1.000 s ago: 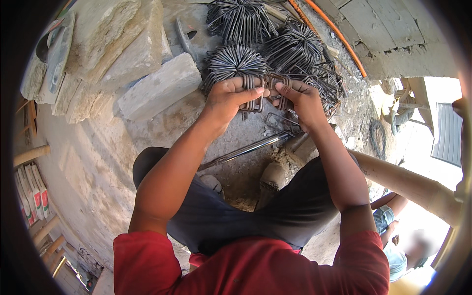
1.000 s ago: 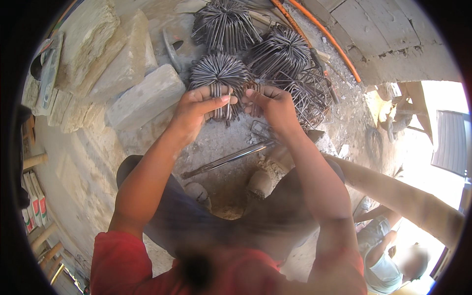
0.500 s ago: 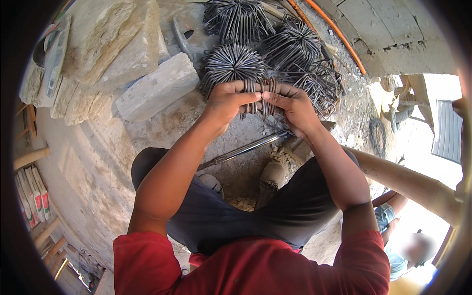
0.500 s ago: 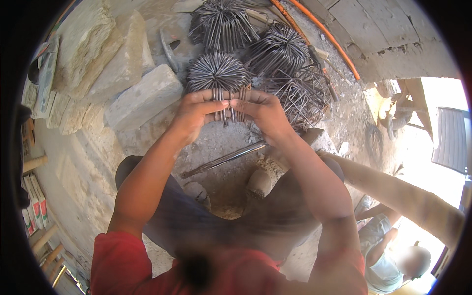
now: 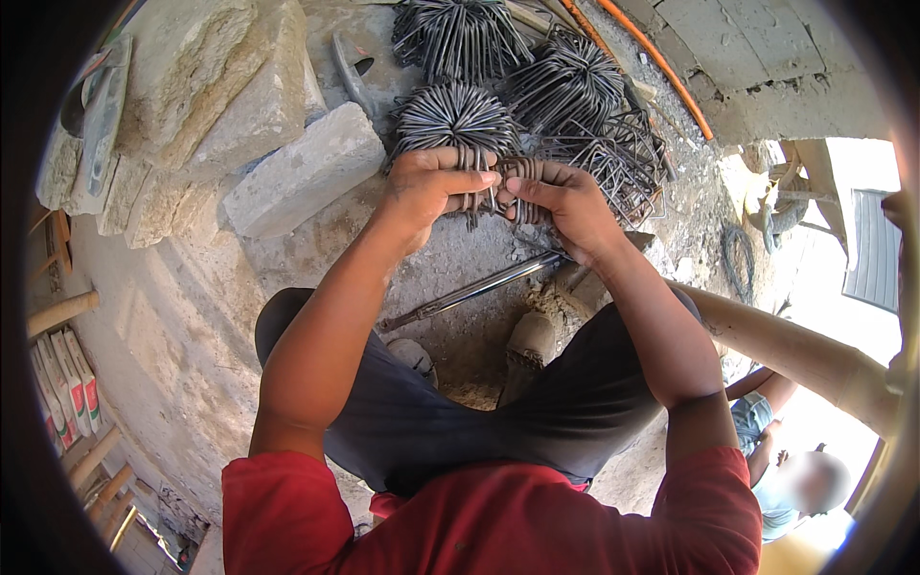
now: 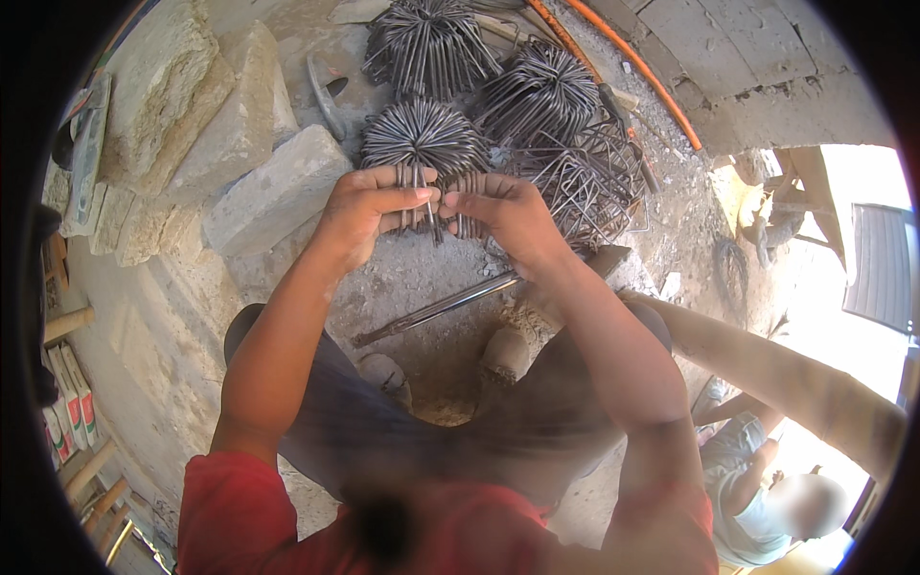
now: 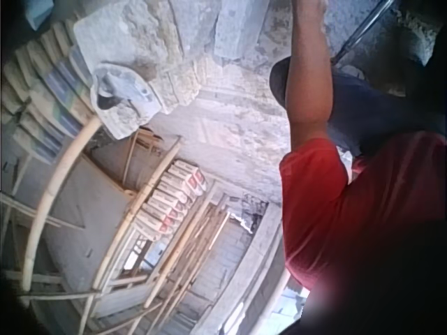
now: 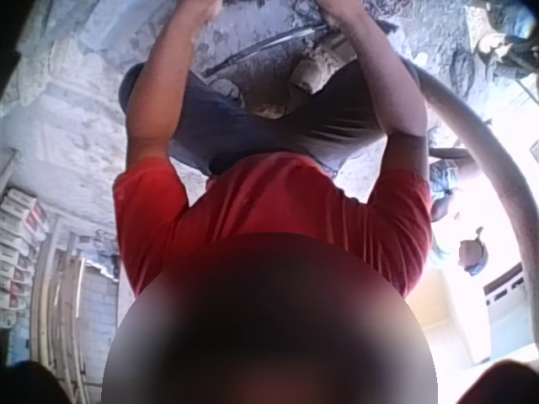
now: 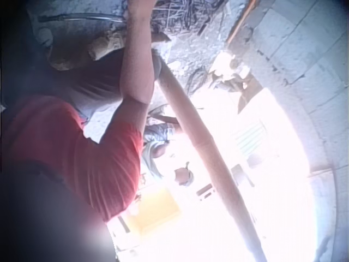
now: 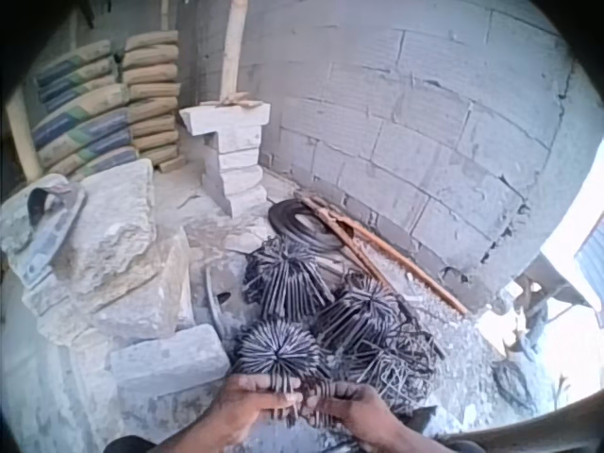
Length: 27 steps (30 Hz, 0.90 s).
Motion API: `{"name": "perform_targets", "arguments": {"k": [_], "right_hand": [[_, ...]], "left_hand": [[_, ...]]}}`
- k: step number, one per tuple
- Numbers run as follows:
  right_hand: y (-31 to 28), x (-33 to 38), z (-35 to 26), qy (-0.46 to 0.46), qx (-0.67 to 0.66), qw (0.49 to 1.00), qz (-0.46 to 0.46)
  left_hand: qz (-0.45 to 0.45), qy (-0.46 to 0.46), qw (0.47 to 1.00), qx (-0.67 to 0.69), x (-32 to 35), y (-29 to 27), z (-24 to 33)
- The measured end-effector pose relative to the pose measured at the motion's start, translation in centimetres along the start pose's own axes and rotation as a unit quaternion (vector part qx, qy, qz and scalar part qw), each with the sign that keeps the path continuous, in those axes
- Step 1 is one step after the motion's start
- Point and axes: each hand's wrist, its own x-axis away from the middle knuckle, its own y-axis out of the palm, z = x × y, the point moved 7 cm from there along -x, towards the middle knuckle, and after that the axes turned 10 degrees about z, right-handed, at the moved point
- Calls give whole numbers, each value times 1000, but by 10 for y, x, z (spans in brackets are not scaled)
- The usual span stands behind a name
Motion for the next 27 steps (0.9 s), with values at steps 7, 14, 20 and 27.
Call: {"name": "perform_targets", "arguments": {"k": [7,14,20,27], "right_hand": [[4,0,-3,-68,109,992,-7],[2,0,2,-30,30,999,25],[-2,0,1,15,-4,999,31],[-4,-2,3,20,-7,999,40]], "left_hand": [[-9,3,1000,21,-2,7,-10],[-20,-10,1000,5,-2,7,-12],[-14,-4,1000,1,1,7,-11],[-18,-6,999,-31,0,7,-11]]}}
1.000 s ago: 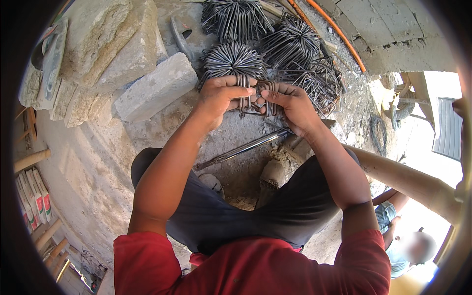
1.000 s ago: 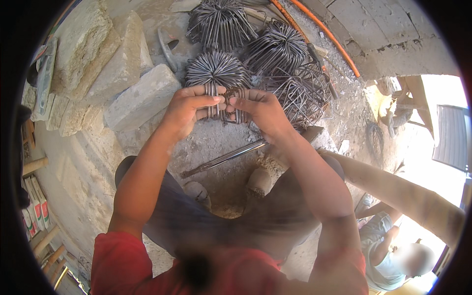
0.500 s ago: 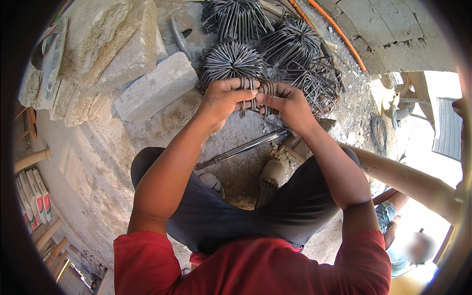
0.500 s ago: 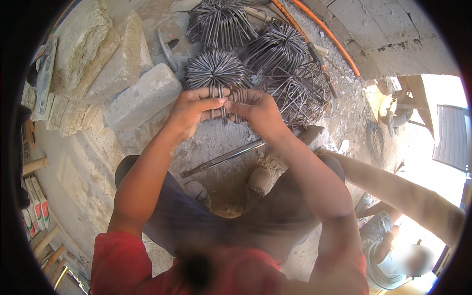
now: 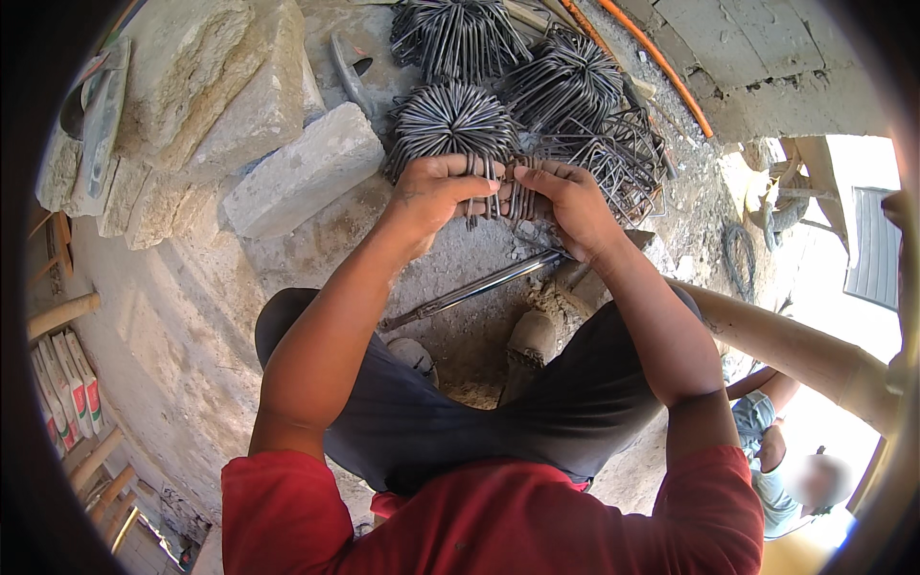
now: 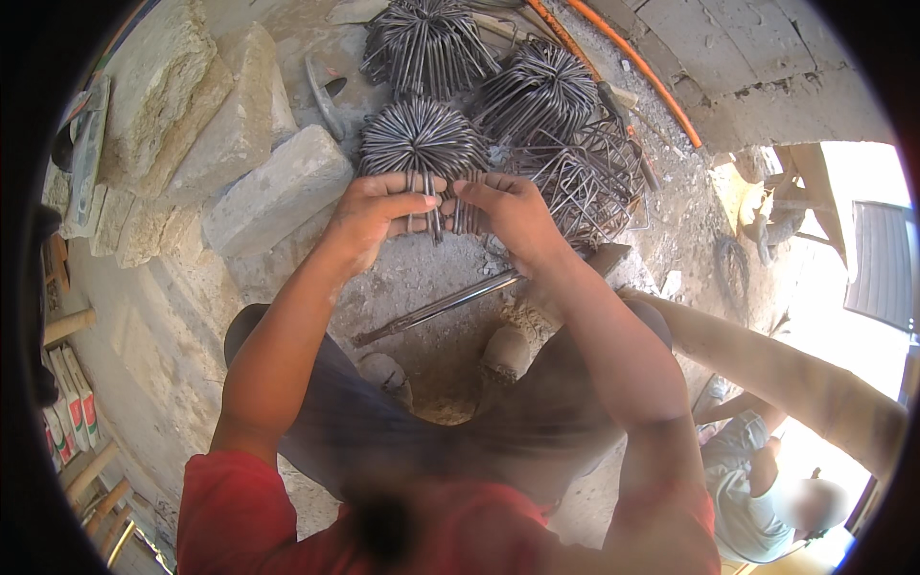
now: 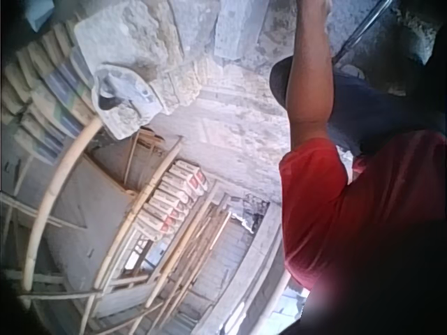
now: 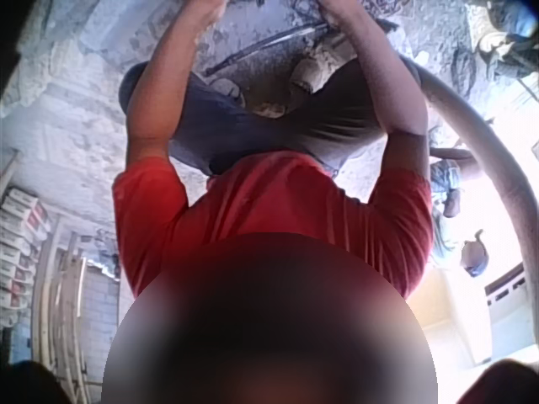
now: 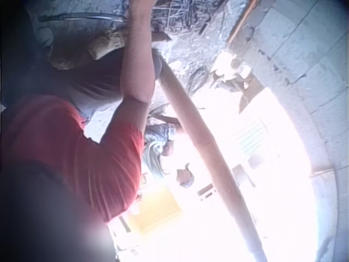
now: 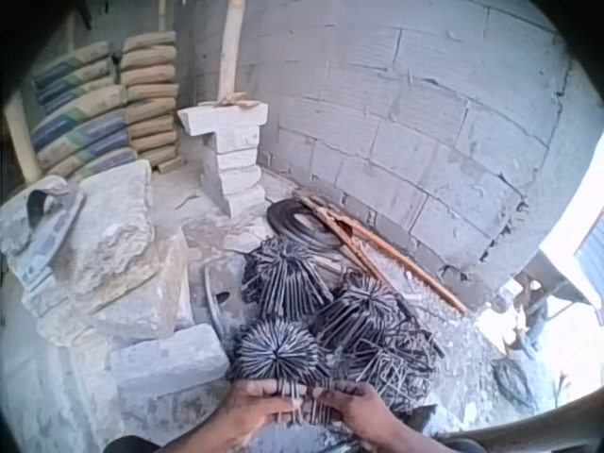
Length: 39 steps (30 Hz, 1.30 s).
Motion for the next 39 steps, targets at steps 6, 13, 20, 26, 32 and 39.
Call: {"name": "perform_targets", "arguments": {"k": [6,13,20,26,32,39], "right_hand": [[-1,-1,0,1,15,1000,4],[-7,-3,-4,15,-1,1000,16],[-9,-3,-5,11,-29,999,11],[-9,-5,-4,-4,1,1000,-9],[2,2,-12,-118,169,977,-55],[13,12,-10,-125,215,964,-96]], "left_hand": [[-26,8,999,-29,1,2,1],[-65,190,953,-229,14,16,19],[-77,227,919,-313,16,24,16],[-29,28,997,-59,6,6,3],[81,-40,993,82,-1,-20,4],[98,-37,986,132,-4,-31,10]]}}
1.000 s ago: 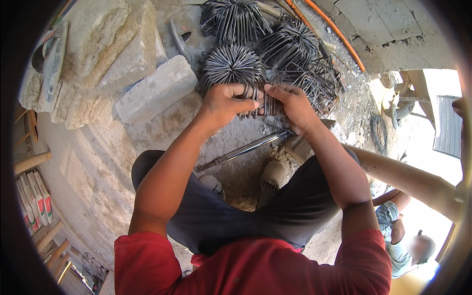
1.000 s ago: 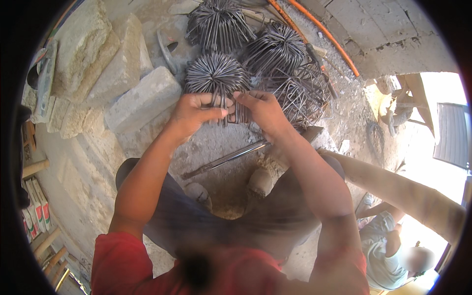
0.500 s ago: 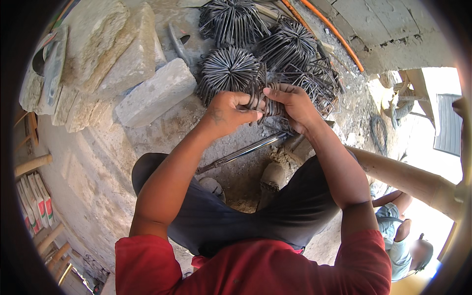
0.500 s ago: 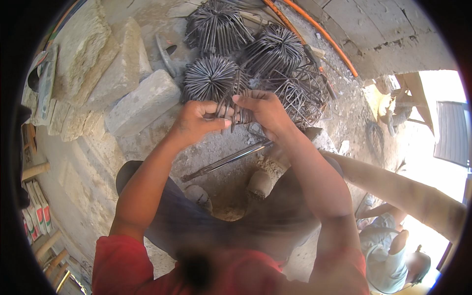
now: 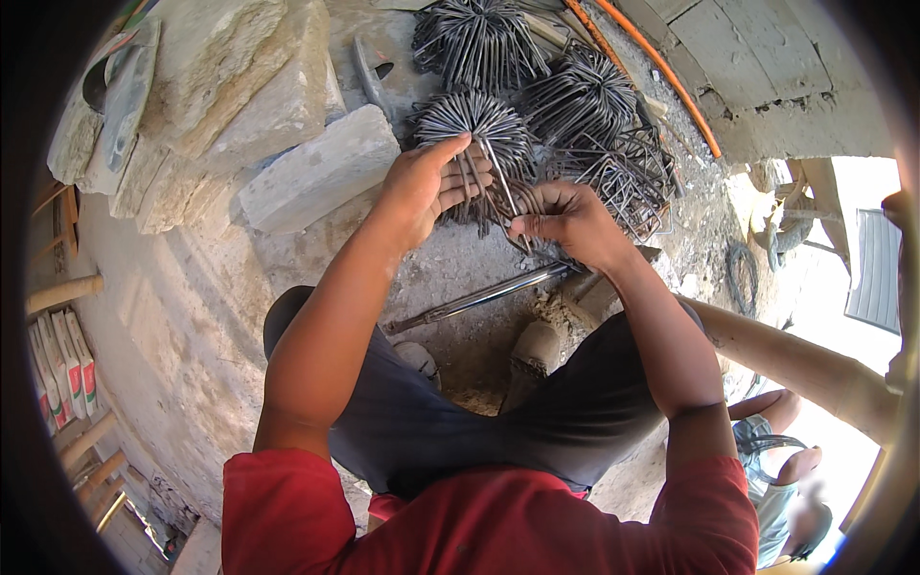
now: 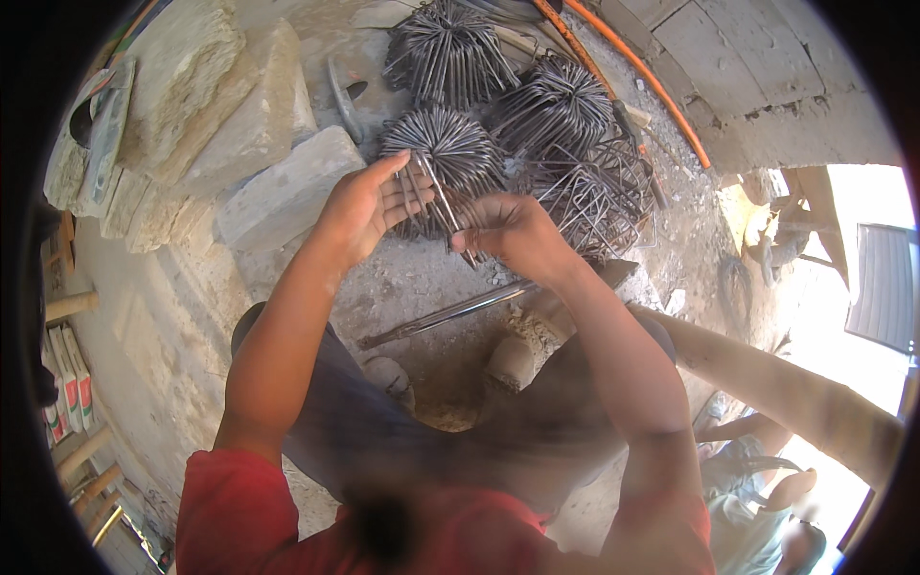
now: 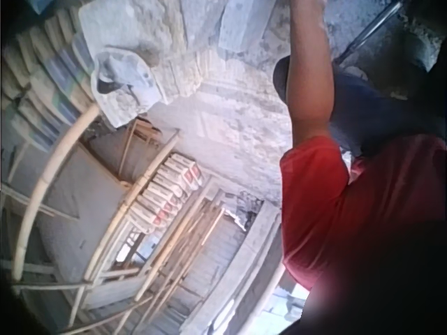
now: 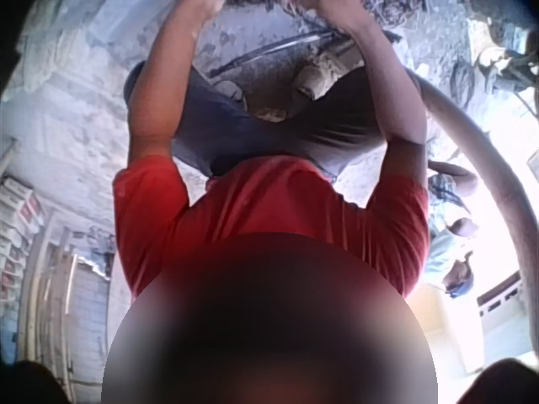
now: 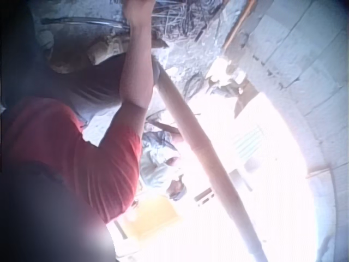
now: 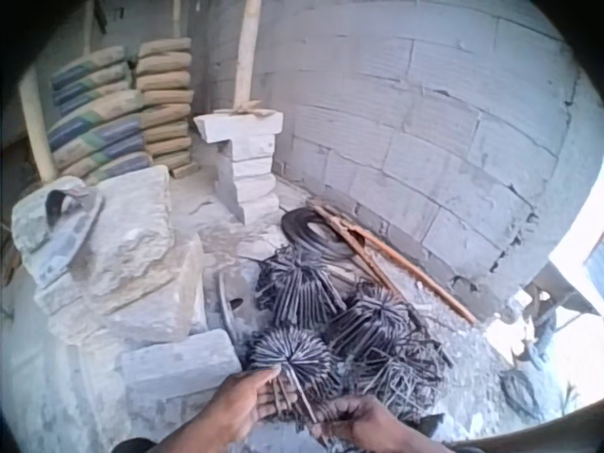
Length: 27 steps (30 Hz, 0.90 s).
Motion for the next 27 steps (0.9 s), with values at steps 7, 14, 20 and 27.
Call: {"name": "perform_targets", "arguments": {"k": [7,14,20,27], "right_hand": [[6,3,1,23,-10,999,-41],[-1,1,1,17,16,1000,-10],[4,1,7,15,35,999,-32],[6,1,5,28,34,999,-19]], "left_hand": [[5,9,999,-31,3,-1,2],[21,43,997,-55,2,-3,6],[21,34,997,-72,3,-2,3],[1,38,994,-98,5,-2,6]]}}
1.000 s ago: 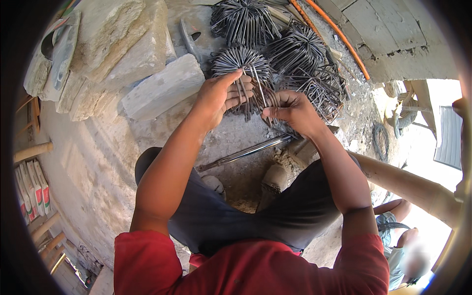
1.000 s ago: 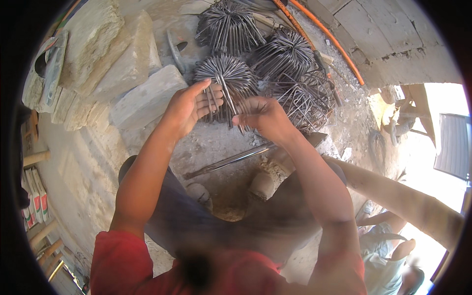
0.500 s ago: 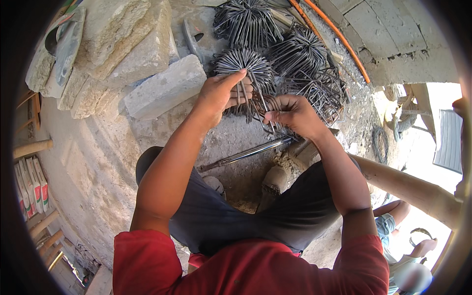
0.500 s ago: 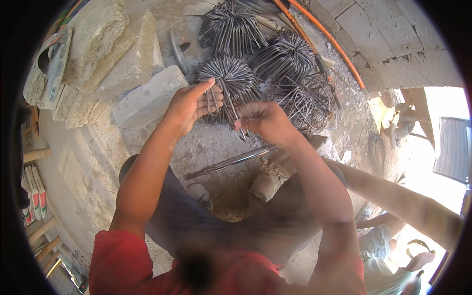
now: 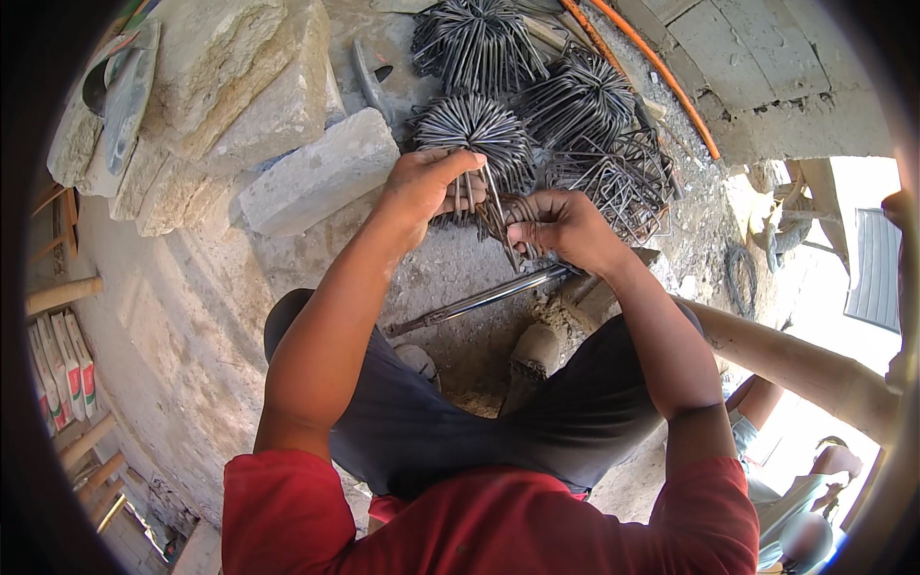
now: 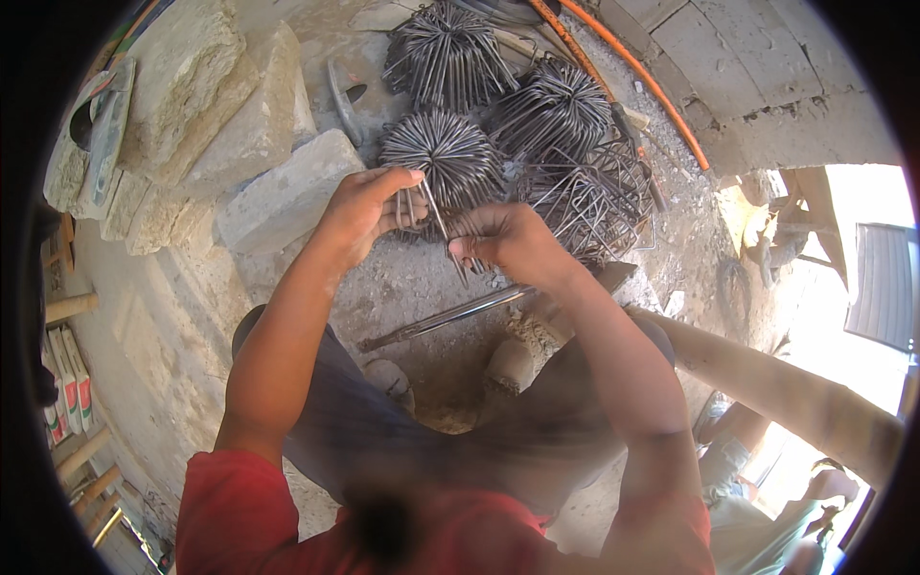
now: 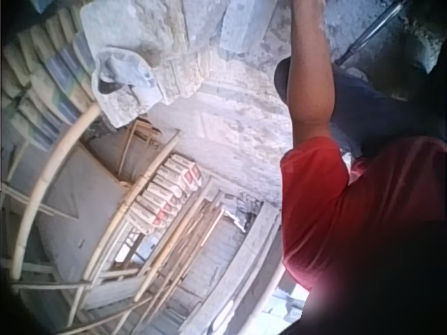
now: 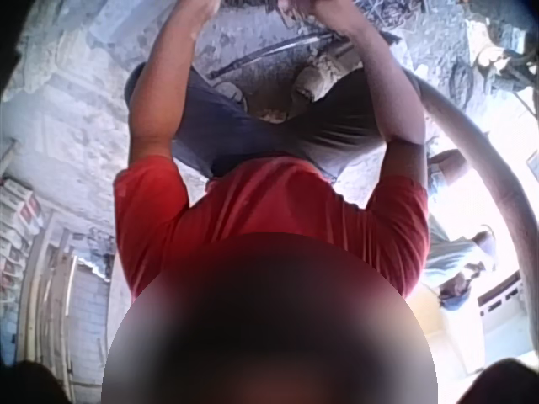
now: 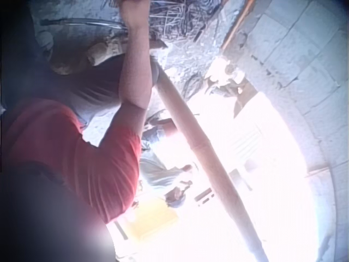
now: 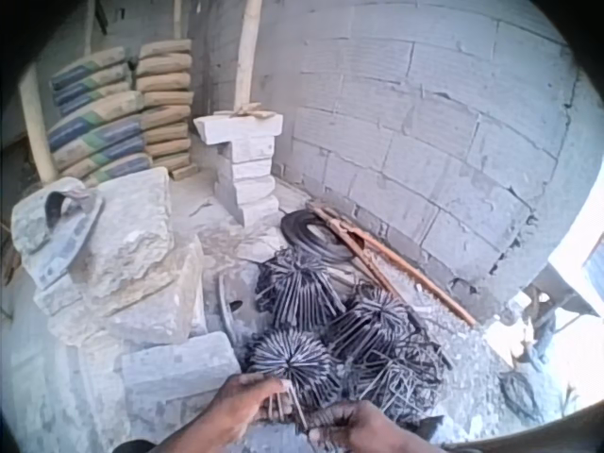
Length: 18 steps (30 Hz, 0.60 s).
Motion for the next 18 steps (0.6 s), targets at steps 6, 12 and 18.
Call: {"name": "perform_targets", "arguments": {"k": [6,12,18], "right_hand": [[-19,-8,3,44,-135,987,71],[-33,-12,0,23,-152,982,112],[-25,-6,-10,-26,-138,988,67]], "left_hand": [[-64,44,996,-43,3,8,4],[-215,96,968,-87,14,23,7],[-265,85,955,-105,17,29,4]]}}
